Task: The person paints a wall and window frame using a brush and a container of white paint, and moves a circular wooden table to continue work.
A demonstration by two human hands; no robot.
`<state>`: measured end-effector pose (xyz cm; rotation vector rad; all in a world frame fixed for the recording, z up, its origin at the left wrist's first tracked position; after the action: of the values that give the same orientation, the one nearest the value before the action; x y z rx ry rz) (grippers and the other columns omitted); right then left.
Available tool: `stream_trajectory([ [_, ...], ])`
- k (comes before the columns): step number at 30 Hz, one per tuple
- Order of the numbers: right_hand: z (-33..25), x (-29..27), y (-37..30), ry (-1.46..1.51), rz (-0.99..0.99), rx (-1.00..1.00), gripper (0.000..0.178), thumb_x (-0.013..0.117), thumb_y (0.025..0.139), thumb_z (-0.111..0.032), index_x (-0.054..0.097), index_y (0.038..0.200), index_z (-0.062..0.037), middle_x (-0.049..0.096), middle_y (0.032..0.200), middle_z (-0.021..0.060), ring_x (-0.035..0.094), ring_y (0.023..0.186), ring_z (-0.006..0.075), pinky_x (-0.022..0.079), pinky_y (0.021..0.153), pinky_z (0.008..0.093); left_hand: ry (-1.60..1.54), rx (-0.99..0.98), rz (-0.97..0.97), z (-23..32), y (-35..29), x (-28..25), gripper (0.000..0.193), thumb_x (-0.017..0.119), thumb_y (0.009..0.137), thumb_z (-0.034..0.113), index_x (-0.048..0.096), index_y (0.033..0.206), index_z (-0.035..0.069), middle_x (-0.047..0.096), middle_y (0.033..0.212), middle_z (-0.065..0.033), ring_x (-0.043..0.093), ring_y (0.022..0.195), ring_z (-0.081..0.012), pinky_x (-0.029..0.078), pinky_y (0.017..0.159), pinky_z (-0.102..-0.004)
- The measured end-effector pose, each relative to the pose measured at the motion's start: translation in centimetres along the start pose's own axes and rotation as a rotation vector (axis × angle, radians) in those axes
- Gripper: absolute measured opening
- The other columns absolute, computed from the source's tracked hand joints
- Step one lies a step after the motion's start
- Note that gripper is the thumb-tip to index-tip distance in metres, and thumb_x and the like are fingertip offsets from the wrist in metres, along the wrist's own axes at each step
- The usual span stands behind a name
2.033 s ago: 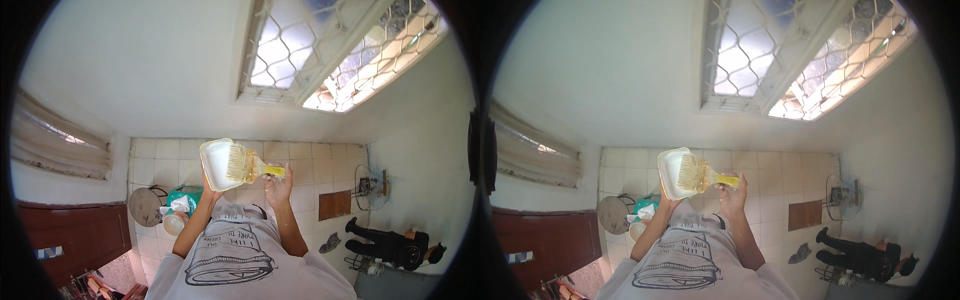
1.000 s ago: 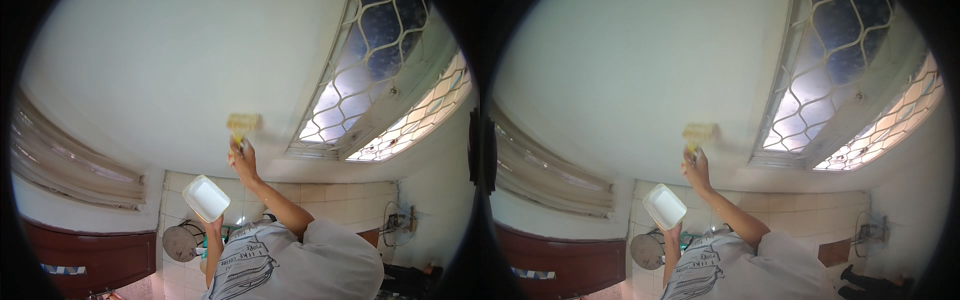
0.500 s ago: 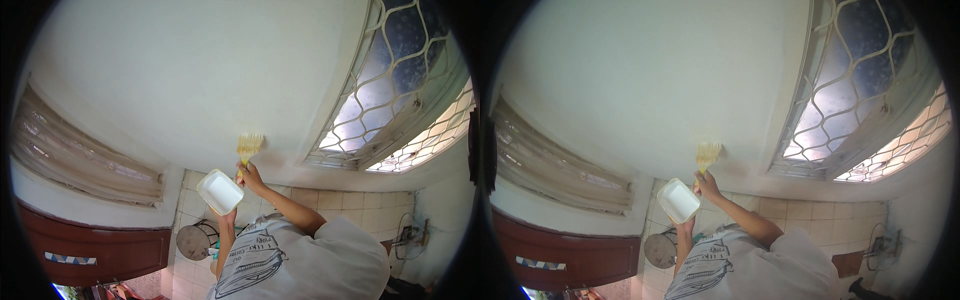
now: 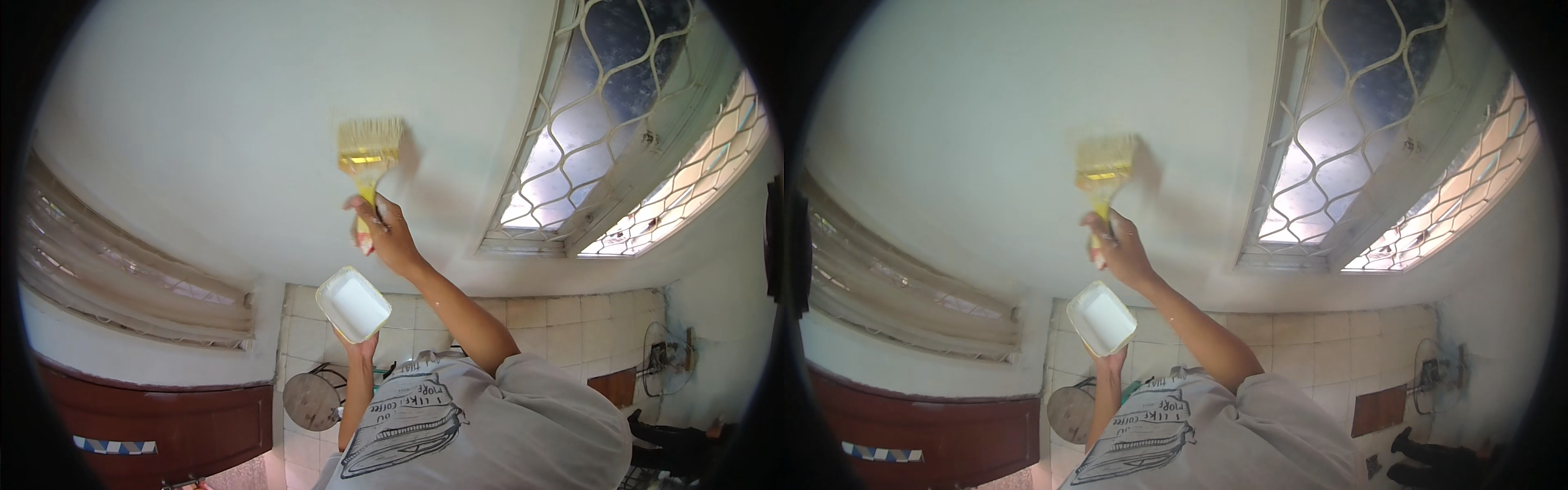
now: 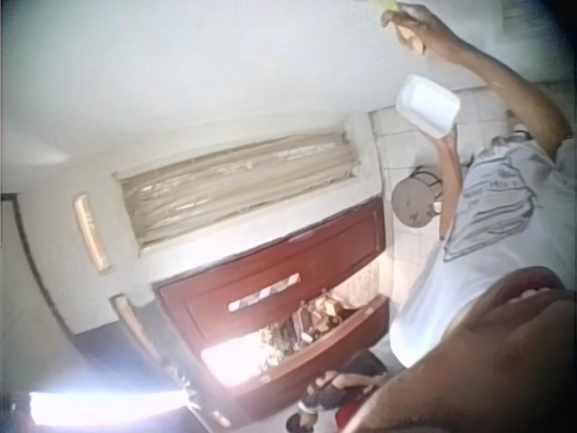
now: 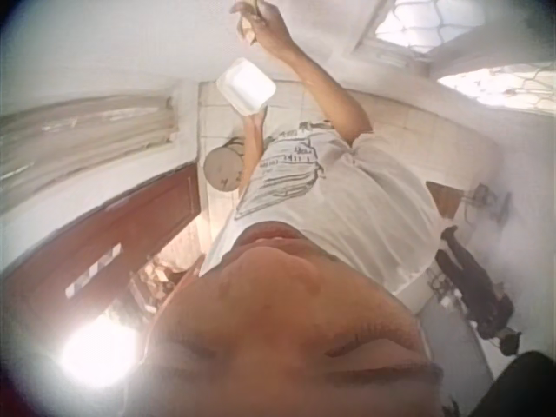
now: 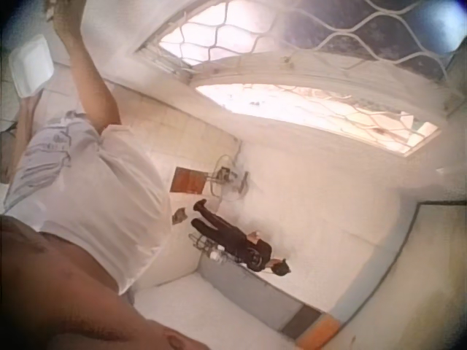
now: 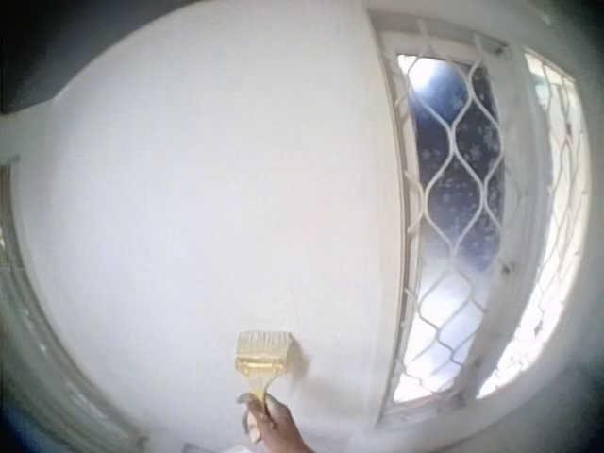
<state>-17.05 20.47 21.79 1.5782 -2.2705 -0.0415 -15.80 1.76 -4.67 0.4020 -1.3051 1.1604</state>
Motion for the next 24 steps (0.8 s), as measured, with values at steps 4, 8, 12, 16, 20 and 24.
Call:
stream_trajectory([
  [4, 18.9, -7.4, -4.2, 0.009, 0.181, 0.344, 0.034, 0.054, 0.101, -0.037, 0.057, 0.096, -0.0038, 0.052, 0.058, 0.0033, 0.047, 0.044, 0.0101, 0.036, 0.041, 0.0259, 0.006, -0.098, -0.054, -0.4, -1.8, -0.8, 0.042, 0.048, 0.099, 0.046, 0.059, 0.127, 0.017, 0.065, 0.122, -0.0022, 0.064, 0.111, -0.0243, 0.054, 0.094, -0.0459],
  [8, 29.8, -12.5, -10.3, 0.231, 0.400, 0.628, 0.024, 0.058, 0.097, -0.028, 0.057, 0.088, -0.0058, 0.047, 0.057, 0.0000, 0.042, 0.043, 0.0095, 0.031, 0.040, 0.0262, -0.020, -0.132, -0.077, -0.1, -2.5, -2.2, 0.043, 0.048, 0.099, 0.048, 0.060, 0.127, 0.017, 0.065, 0.122, -0.0023, 0.064, 0.111, -0.0244, 0.054, 0.095, -0.0462],
  [12, 20.7, -10.7, -5.7, 0.113, 0.337, 0.396, 0.020, 0.058, 0.097, -0.026, 0.059, 0.091, -0.0067, 0.043, 0.057, -0.0027, 0.040, 0.045, 0.0085, 0.030, 0.043, 0.0254, -0.038, -0.139, -0.120, 0.5, -4.6, -2.8, 0.044, 0.048, 0.099, 0.048, 0.060, 0.128, 0.017, 0.065, 0.124, -0.0022, 0.063, 0.113, -0.0247, 0.052, 0.097, -0.0469],
  [16, -0.1, -4.3, 0.5, 0.211, 0.257, 0.139, 0.017, 0.060, 0.095, -0.022, 0.058, 0.091, -0.0058, 0.046, 0.061, -0.0005, 0.042, 0.048, 0.0078, 0.027, 0.040, 0.0249, -0.077, -0.162, -0.098, 1.0, -6.8, -2.8, 0.039, 0.044, 0.101, 0.042, 0.058, 0.126, 0.015, 0.065, 0.121, -0.0032, 0.063, 0.112, -0.0241, 0.053, 0.094, -0.0469],
  [20, -10.9, -0.4, 0.7, -0.041, 0.064, -0.112, 0.026, 0.060, 0.098, -0.030, 0.059, 0.095, -0.0043, 0.050, 0.062, 0.0023, 0.043, 0.048, 0.0081, 0.029, 0.040, 0.0239, -0.102, -0.170, -0.110, 1.0, -7.7, -3.3, 0.039, 0.044, 0.101, 0.042, 0.059, 0.125, 0.015, 0.065, 0.120, -0.0035, 0.063, 0.111, -0.0242, 0.053, 0.094, -0.0469],
  [24, -5.1, -3.1, 0.0, -0.047, 0.128, -0.051, 0.032, 0.064, 0.096, -0.038, 0.059, 0.092, -0.0066, 0.050, 0.060, 0.0014, 0.045, 0.046, 0.0092, 0.029, 0.041, 0.0250, -0.117, -0.113, -0.072, 1.4, -9.2, -5.6, 0.041, 0.045, 0.100, 0.044, 0.059, 0.126, 0.015, 0.065, 0.121, -0.0037, 0.064, 0.110, -0.0247, 0.053, 0.094, -0.0472],
])
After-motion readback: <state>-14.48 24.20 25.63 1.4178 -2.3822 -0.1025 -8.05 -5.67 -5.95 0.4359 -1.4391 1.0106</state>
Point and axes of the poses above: each hand's wrist, its own y-axis towards the middle knuckle, its own x-axis out of the palm, z = x × y, the point moved 8 cm from there along y, towards the middle knuckle
